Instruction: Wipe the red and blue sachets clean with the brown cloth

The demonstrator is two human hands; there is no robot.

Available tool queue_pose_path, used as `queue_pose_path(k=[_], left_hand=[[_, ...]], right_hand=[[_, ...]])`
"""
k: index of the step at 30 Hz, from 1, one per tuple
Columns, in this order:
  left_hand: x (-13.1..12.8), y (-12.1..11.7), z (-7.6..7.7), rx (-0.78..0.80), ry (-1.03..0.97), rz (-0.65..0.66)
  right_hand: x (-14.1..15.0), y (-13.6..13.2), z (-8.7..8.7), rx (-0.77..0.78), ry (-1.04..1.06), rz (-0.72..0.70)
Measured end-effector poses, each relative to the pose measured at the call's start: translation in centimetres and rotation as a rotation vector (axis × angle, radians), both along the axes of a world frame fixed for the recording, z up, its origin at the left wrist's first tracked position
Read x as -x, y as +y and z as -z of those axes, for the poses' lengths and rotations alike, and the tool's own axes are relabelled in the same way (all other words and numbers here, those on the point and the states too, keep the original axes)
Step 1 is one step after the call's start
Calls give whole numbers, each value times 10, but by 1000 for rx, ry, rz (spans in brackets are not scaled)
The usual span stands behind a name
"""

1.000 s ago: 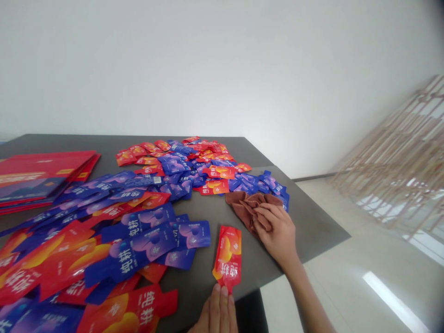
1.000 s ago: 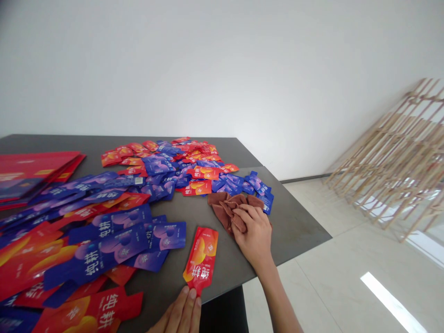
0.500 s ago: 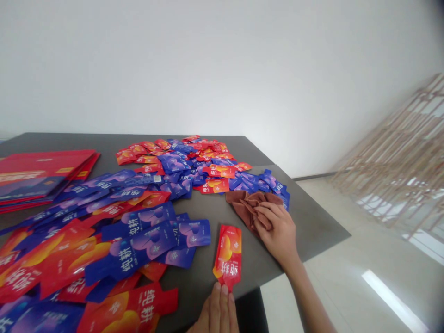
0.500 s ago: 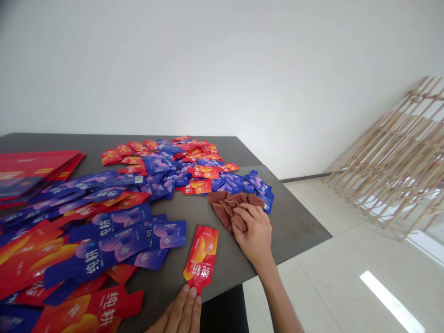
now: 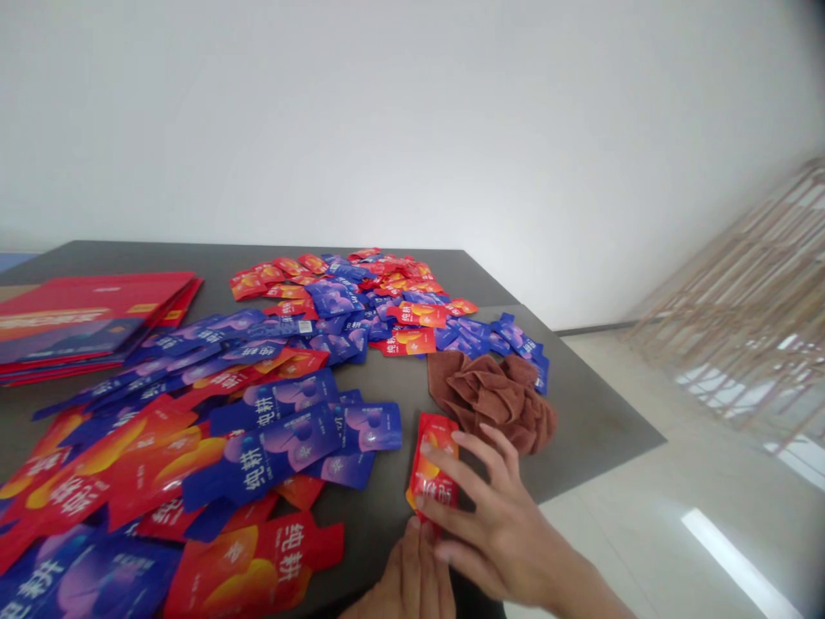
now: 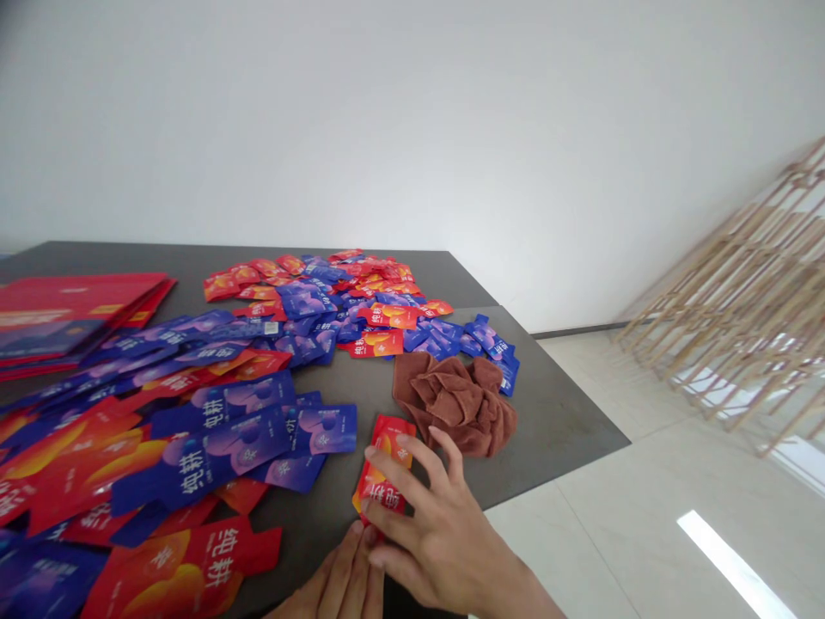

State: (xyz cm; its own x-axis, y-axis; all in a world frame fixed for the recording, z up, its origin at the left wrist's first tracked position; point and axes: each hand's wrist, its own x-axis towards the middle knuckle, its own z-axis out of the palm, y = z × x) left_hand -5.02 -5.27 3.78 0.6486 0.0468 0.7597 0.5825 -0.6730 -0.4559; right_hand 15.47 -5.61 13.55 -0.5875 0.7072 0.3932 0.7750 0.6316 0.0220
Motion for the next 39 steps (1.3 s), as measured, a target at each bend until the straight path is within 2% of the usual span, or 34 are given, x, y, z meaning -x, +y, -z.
queue_pose_path(k=[3, 8, 11, 18, 22, 26, 28, 32, 35, 37, 39], left_hand=[[1, -2, 1, 46, 72, 6], [6, 1, -7, 31, 59, 28], [5, 2, -7, 18, 58, 20], [5, 1, 3, -30, 96, 0], [11, 1, -8, -3, 163, 0], [17, 4, -24, -37, 297, 22], [18, 5, -29, -39, 289, 16], [19, 6, -29, -51, 292, 8], [16, 6, -22, -51, 314, 10], [12, 6, -15, -67, 248, 2], [9, 6, -10, -90, 157, -5]], right_hand=[[0, 2, 3, -3, -35, 75], [-3, 13, 4, -73, -68, 202], [-2, 16, 0, -102, -82, 262], [-14, 18, -17, -148, 125, 331], [-27, 27, -14, -112, 125, 389], [-37, 39, 0, -74, 137, 455], [-41, 45, 6, -86, 144, 476], [-47, 57, 6, -116, 289, 366], [-41, 55, -7, -198, 473, 306], [-29, 45, -19, -249, 540, 281], [-13, 33, -29, -182, 520, 185]])
